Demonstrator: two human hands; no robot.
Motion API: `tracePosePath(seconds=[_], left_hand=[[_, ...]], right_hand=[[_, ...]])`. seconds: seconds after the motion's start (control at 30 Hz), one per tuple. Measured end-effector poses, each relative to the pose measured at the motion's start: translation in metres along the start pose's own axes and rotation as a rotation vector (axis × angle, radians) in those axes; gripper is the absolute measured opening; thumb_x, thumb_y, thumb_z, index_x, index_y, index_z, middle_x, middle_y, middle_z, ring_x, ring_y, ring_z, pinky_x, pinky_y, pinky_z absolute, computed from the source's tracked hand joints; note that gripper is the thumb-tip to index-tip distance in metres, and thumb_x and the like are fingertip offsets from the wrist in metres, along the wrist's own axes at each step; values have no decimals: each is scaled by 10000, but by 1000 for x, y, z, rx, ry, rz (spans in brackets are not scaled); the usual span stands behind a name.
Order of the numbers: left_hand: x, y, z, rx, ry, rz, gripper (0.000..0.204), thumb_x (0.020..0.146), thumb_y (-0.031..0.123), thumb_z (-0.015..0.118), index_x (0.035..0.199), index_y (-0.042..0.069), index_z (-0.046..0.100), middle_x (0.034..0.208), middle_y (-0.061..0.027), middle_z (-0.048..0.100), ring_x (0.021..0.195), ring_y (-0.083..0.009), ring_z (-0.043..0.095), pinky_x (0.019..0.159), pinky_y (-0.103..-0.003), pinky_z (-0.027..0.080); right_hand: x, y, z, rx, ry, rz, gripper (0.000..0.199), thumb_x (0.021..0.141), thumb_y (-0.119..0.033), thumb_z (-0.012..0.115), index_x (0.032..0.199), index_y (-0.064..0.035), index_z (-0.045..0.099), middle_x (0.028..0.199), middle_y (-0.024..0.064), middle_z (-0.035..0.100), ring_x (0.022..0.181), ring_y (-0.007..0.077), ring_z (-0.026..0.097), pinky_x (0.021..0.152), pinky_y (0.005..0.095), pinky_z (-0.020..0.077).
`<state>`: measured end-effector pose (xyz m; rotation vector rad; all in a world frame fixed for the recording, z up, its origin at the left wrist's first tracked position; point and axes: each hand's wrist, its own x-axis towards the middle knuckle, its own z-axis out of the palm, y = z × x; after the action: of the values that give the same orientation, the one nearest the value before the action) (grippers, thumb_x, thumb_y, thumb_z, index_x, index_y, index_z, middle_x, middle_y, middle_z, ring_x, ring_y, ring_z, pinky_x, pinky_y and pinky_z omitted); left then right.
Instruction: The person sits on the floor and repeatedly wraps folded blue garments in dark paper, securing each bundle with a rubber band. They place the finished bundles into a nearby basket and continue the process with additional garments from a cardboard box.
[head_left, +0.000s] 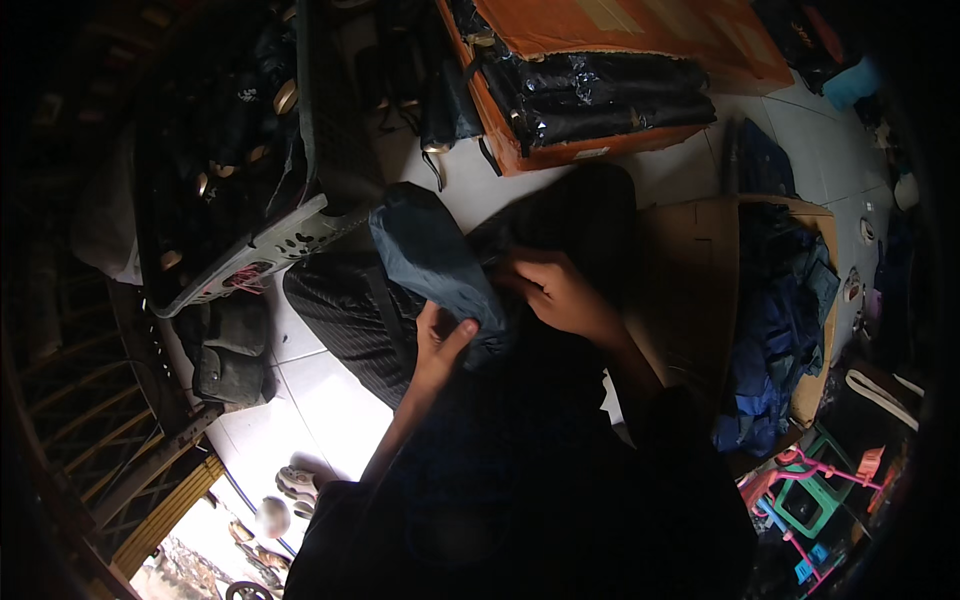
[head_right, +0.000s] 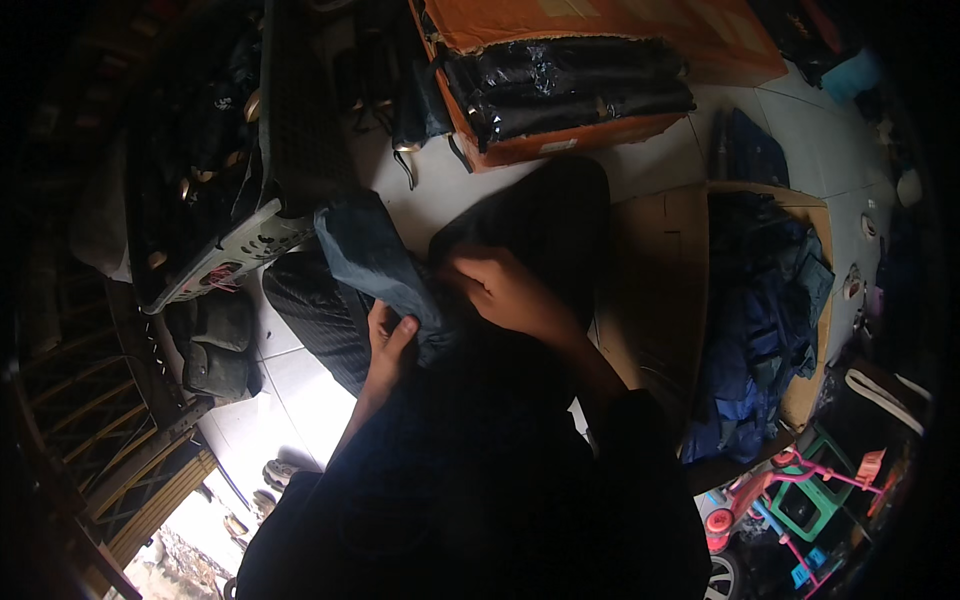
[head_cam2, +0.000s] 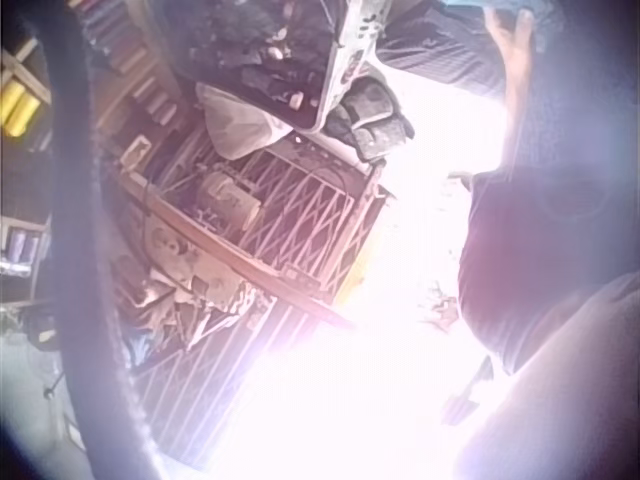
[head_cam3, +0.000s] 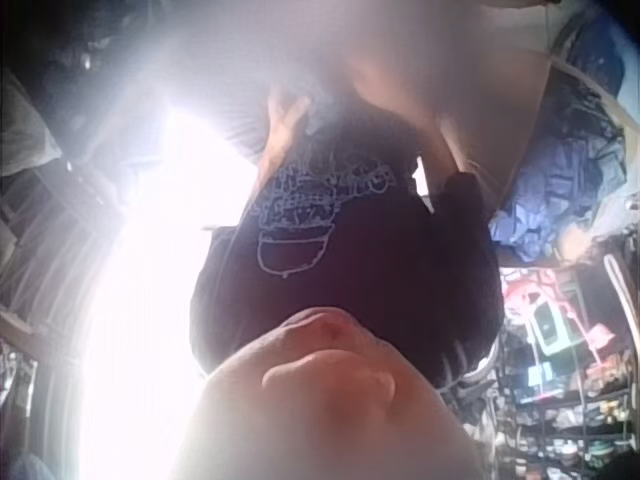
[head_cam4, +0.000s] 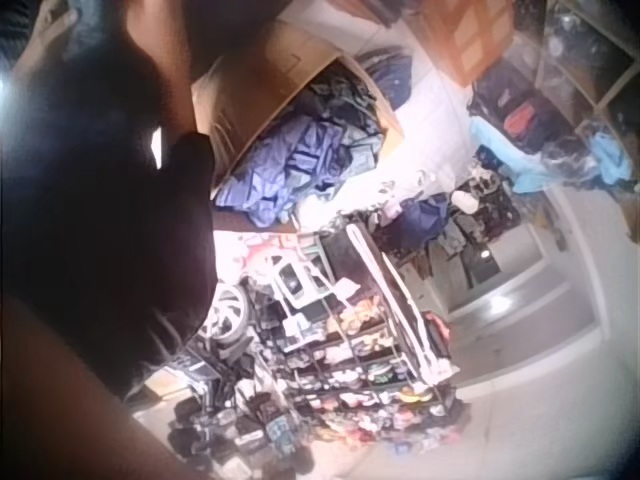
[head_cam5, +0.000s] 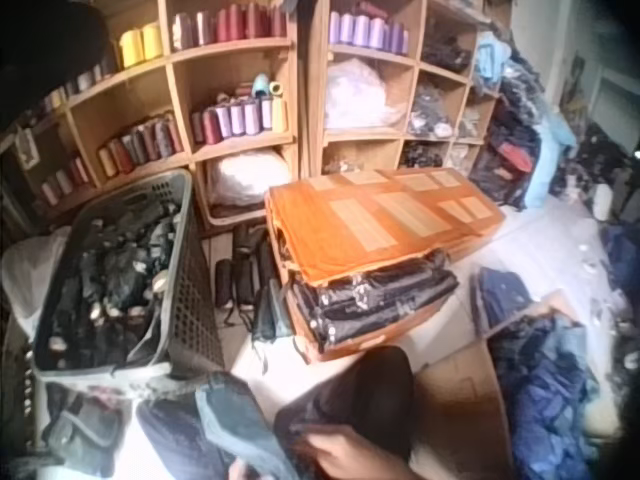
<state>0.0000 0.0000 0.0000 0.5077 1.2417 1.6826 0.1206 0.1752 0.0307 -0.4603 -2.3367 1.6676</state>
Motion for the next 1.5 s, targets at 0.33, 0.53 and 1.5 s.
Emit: tracePosePath(seconds=[0.33, 0.53, 1.5], left_hand=[[2, 1, 3, 36, -21, 18, 474, 859, 120, 632, 1278, -26, 465, 1134, -80, 584, 1075, -154, 518, 952, -296, 368], [0, 5, 4, 48, -8, 6, 540, 848, 130, 661, 1309, -28, 430, 1134, -86, 580, 1082, -161, 515, 960, -302, 368], [6, 11, 10, 178, 56, -97, 316, 916, 177, 586, 1155, -26, 547, 1028, -75, 616, 976, -130, 540, 875, -263, 407]], right_hand=[[4, -15, -15, 4, 26, -162, 157, 793, 22, 638, 947, 29, 613, 912, 135, 608, 793, 274, 635, 683, 327, 487], [9, -22, -12, -65, -6, -49, 132, 815, 46, 572, 946, 26, 568, 859, 175, 599, 768, 340, 624, 666, 372, 476], [-29, -14, 56, 119, 328, 197, 339, 824, -216, 710, 1064, -11, 587, 926, 105, 620, 845, 185, 605, 732, 314, 480]])
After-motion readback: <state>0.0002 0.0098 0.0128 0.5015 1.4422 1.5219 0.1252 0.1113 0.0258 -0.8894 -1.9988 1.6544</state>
